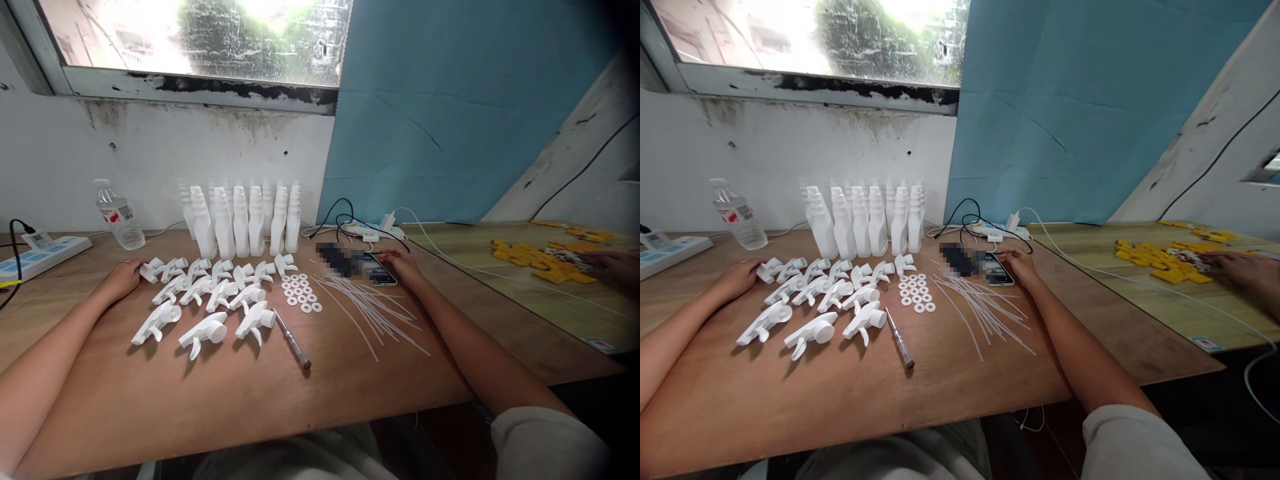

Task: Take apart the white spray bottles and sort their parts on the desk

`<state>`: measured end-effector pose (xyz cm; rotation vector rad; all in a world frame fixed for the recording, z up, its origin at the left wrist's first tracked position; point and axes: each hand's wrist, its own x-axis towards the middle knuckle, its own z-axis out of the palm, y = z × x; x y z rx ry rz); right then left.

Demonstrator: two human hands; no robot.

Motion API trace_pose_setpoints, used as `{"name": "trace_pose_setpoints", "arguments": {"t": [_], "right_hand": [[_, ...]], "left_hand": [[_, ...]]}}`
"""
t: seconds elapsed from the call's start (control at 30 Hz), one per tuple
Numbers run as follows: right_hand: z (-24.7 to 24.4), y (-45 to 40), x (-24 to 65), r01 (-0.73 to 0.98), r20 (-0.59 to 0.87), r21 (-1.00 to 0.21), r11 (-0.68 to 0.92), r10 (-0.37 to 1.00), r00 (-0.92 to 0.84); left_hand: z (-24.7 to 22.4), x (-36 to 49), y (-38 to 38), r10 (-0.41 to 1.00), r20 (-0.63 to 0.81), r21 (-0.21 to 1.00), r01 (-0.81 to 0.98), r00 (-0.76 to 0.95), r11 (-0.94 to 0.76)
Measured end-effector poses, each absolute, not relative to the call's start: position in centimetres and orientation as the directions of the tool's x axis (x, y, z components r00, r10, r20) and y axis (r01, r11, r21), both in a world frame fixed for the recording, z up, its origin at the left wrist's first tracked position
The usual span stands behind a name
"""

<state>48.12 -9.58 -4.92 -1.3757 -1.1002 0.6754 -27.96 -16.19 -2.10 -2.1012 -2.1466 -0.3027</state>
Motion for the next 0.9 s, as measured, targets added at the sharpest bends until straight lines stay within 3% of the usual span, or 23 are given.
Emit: {"name": "trace_pose_setpoints", "arguments": {"t": [0.9], "right_hand": [[-4.45,-10.08,47.63,0.215,0.117,-0.976,0.039,0.925,0.363]], "left_hand": [[-1.75,-27.55,-16.39,0.974,0.222,0.081,0.996,-0.041,0.023]]}}
